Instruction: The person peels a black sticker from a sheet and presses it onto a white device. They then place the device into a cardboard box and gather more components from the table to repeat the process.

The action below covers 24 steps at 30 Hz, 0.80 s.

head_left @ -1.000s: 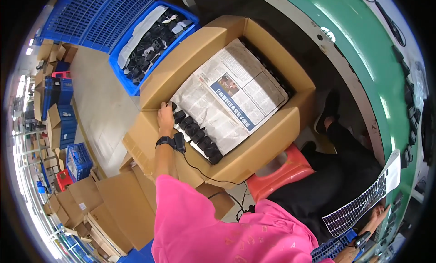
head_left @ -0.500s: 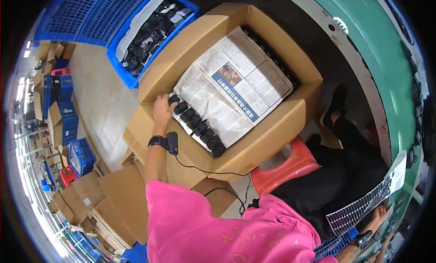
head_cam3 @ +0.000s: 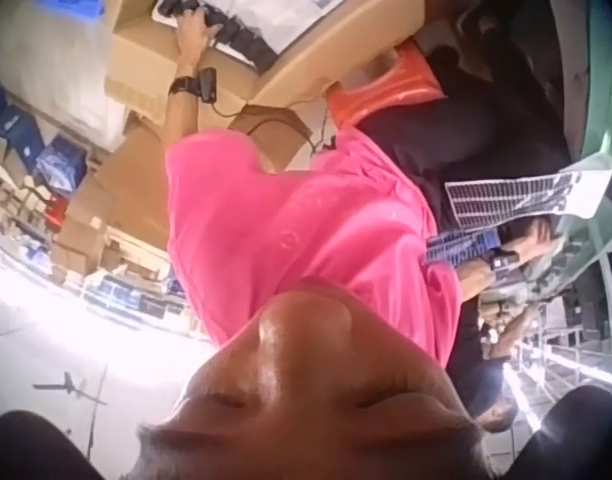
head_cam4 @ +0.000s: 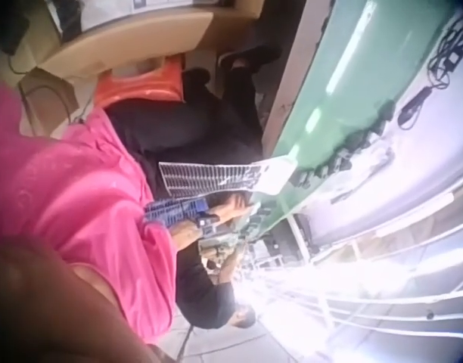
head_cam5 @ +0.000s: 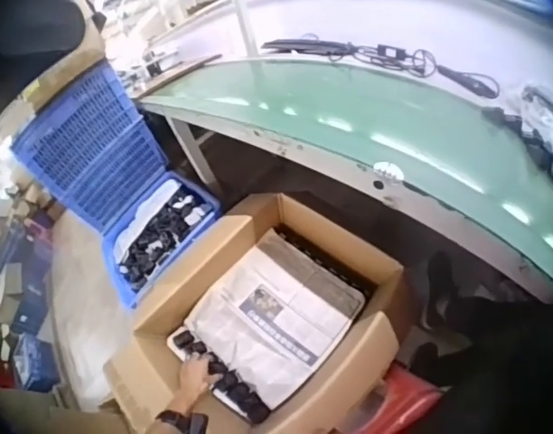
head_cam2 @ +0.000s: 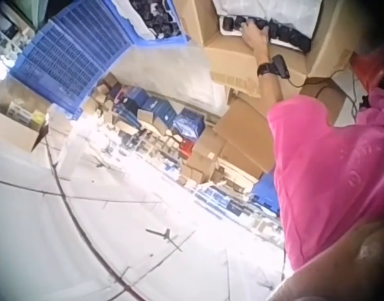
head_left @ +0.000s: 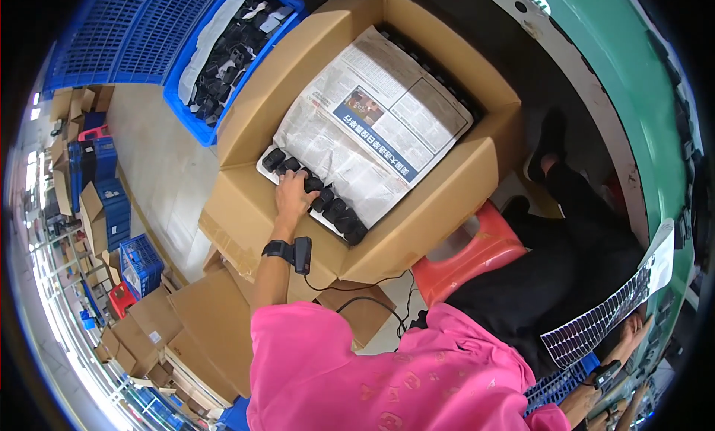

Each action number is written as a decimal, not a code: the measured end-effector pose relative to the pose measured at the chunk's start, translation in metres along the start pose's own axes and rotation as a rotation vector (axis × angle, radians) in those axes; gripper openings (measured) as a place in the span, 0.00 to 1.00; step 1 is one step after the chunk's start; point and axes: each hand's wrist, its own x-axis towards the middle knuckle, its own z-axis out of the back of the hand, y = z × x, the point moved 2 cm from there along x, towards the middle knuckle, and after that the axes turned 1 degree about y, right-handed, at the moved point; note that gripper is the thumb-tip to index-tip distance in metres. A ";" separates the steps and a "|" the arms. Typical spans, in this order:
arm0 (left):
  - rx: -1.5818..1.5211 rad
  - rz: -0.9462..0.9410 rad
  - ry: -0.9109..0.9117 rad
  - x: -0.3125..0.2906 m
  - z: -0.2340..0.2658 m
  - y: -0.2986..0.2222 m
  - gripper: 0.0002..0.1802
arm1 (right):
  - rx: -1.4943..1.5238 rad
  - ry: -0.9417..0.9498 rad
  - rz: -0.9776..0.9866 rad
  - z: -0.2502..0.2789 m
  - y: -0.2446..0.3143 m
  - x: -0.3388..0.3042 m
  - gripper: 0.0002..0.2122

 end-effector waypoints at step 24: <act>-0.139 -0.240 0.247 -0.092 -0.028 -0.060 0.25 | 0.160 -0.004 -0.150 -0.074 -0.065 -0.106 0.14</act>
